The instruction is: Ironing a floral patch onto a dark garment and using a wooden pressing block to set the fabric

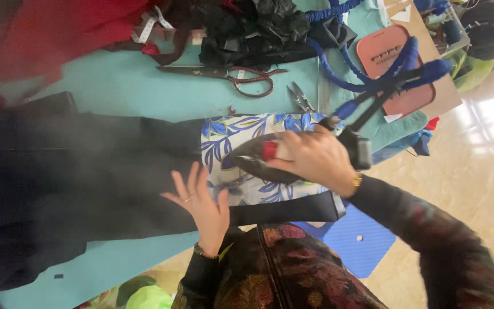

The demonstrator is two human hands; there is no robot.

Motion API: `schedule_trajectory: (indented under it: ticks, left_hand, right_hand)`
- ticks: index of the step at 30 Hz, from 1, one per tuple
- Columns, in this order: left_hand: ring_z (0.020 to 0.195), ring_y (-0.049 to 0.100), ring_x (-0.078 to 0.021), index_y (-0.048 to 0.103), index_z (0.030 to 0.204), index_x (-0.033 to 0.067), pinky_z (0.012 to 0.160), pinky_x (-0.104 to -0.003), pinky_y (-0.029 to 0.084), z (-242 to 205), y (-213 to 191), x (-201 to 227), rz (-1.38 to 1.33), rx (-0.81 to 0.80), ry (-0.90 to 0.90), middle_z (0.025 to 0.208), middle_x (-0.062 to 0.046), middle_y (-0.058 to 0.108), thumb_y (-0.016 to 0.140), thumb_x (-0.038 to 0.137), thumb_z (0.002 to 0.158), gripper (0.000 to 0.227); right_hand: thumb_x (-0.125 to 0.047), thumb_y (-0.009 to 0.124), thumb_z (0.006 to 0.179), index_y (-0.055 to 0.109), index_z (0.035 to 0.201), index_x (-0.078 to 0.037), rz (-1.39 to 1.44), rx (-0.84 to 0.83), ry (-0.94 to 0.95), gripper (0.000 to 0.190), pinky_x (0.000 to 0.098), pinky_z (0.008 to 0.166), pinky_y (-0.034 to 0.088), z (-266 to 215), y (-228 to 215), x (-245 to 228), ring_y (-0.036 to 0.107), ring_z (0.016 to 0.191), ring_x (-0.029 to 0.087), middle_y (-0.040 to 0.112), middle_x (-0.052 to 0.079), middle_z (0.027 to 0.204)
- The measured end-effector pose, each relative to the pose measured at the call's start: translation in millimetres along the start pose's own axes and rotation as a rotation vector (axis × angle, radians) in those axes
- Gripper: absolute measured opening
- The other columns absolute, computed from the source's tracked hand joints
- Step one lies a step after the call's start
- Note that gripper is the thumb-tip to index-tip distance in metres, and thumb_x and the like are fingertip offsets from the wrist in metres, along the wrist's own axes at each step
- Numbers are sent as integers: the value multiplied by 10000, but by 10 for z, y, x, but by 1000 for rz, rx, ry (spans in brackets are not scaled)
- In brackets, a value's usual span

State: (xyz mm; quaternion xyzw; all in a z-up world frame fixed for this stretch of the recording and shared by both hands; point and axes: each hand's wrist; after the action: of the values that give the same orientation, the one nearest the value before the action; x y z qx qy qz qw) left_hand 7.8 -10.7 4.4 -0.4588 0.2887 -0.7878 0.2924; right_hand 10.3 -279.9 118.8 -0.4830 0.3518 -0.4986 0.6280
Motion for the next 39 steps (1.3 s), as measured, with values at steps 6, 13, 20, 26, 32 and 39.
schedule_trajectory:
  ticks: [6,13,20,26,32,39]
  left_hand:
    - [1590,83,-359,393,1570,171,1170,-747,-51,166,94,340,112,-155,144,1677,-134,307,277,600,1061,676]
    - [1588,117,-353,376,1597,191,1158,-767,-41,233,261,334,206,-195,143,1711,-123,255,254,602,1075,676]
    - [1599,61,-336,362,1604,208,1137,-790,-90,135,328,339,263,-288,46,1733,-119,193,292,610,1054,685]
    - [1588,130,-389,421,1598,109,1125,-765,-106,75,249,311,320,-138,45,1702,-202,304,389,584,1074,708]
    - [1567,154,-459,410,1585,5,1105,-832,17,-31,107,274,357,-127,-160,1660,-230,372,488,464,1071,693]
    - [1571,171,-447,518,1510,-15,1116,-819,27,-220,201,173,392,-44,-224,1630,-222,443,545,467,1068,654]
  right_hand:
    - [-764,728,766,615,885,-126,117,2,-36,659,360,693,533,-433,80,522,694,574,251,619,75,557]
    - [-798,432,905,580,875,-145,334,-9,-225,670,360,653,493,-521,211,834,606,525,247,511,42,542]
    - [-619,374,1028,594,873,-116,511,-108,-392,571,397,644,489,-836,239,1535,610,550,304,504,97,554]
    - [-688,630,861,683,994,-179,67,-142,-354,529,332,693,533,-1091,134,2598,676,577,231,649,28,569]
    - [-825,549,811,695,1215,-270,-379,-202,-317,703,374,675,548,-1181,167,3401,667,615,273,640,57,609]
    - [-696,733,763,774,1225,-210,-439,-83,-225,672,332,997,577,-1268,328,3832,735,1201,242,800,69,1090]
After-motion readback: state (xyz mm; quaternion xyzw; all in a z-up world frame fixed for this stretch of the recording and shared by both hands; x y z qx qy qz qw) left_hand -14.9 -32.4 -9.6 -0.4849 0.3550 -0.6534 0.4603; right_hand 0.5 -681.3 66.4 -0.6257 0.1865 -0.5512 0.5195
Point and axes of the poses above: each hand's wrist, its own z-axis towards the middle knuckle, its own y-axis out of the palm, x = y × z
